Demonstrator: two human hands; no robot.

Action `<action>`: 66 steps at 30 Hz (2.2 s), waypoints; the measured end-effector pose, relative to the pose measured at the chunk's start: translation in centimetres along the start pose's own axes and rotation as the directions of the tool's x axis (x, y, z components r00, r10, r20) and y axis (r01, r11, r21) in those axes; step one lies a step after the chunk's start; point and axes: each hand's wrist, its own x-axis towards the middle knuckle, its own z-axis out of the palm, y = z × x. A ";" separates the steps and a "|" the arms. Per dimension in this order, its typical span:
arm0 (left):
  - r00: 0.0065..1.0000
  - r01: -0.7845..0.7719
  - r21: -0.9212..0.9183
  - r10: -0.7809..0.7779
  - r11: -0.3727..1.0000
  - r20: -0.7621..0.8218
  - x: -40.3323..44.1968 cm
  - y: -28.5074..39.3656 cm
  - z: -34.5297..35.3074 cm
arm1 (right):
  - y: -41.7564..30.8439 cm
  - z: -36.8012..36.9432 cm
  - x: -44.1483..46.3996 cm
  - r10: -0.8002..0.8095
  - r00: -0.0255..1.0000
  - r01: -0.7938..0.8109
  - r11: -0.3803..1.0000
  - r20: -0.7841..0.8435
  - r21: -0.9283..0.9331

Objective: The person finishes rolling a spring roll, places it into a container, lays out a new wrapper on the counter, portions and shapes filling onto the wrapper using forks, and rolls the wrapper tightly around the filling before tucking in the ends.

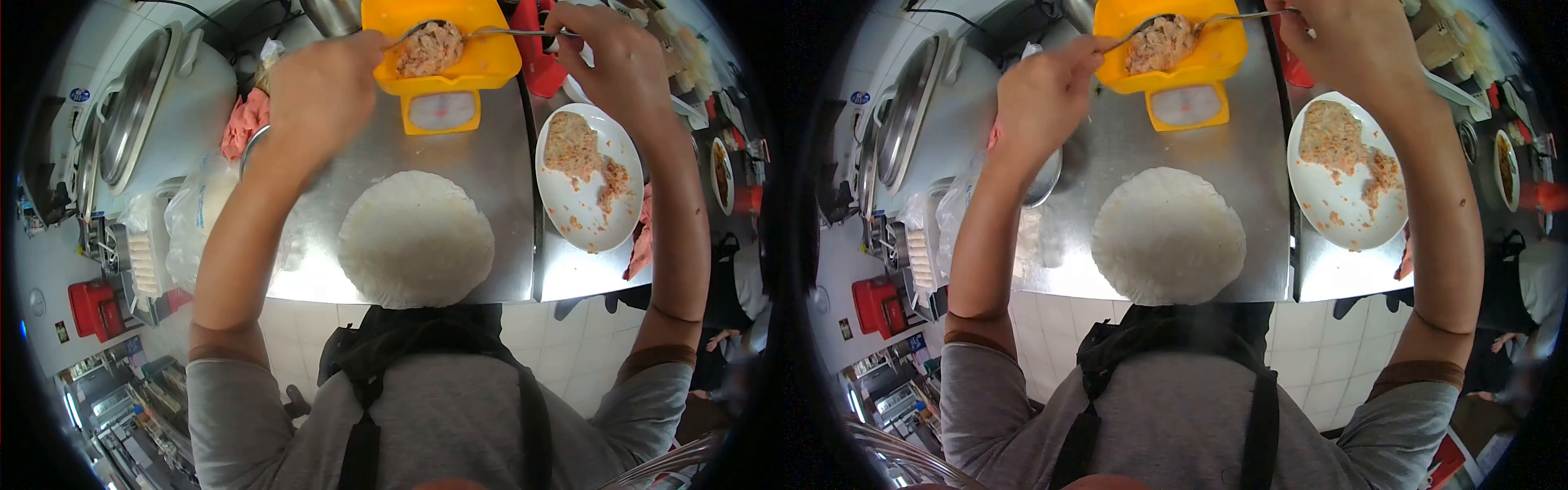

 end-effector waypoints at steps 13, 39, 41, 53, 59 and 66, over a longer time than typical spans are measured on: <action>1.000 -0.009 0.095 0.010 0.995 -0.017 -1.7 0.6 -0.9 | -0.1 1.4 -1.5 0.042 0.992 -0.063 0.983 0.122 0.175; 0.999 0.023 0.191 -0.030 0.981 0.033 -0.2 2.0 -1.6 | -0.7 0.9 -0.4 0.077 0.996 -0.071 0.990 -0.051 0.119; 0.999 0.033 0.178 -0.038 0.983 0.023 -0.1 2.2 -1.7 | -0.7 -1.7 1.1 0.065 0.998 -0.066 0.997 -0.018 -0.038; 0.989 0.145 0.006 -0.145 0.989 -0.028 -0.1 3.4 -0.8 | 1.2 1.3 2.7 -0.117 0.991 0.124 0.984 0.062 -0.125; 0.955 0.297 -0.283 -0.284 0.912 0.085 0.6 1.7 0.2 | 1.7 0.5 2.9 0.137 0.954 -0.140 0.990 0.266 -0.008; 0.751 0.656 -0.563 -0.514 0.503 0.415 3.3 -0.9 -4.6 | 1.5 -3.0 2.2 0.222 0.969 -0.232 0.969 0.107 0.088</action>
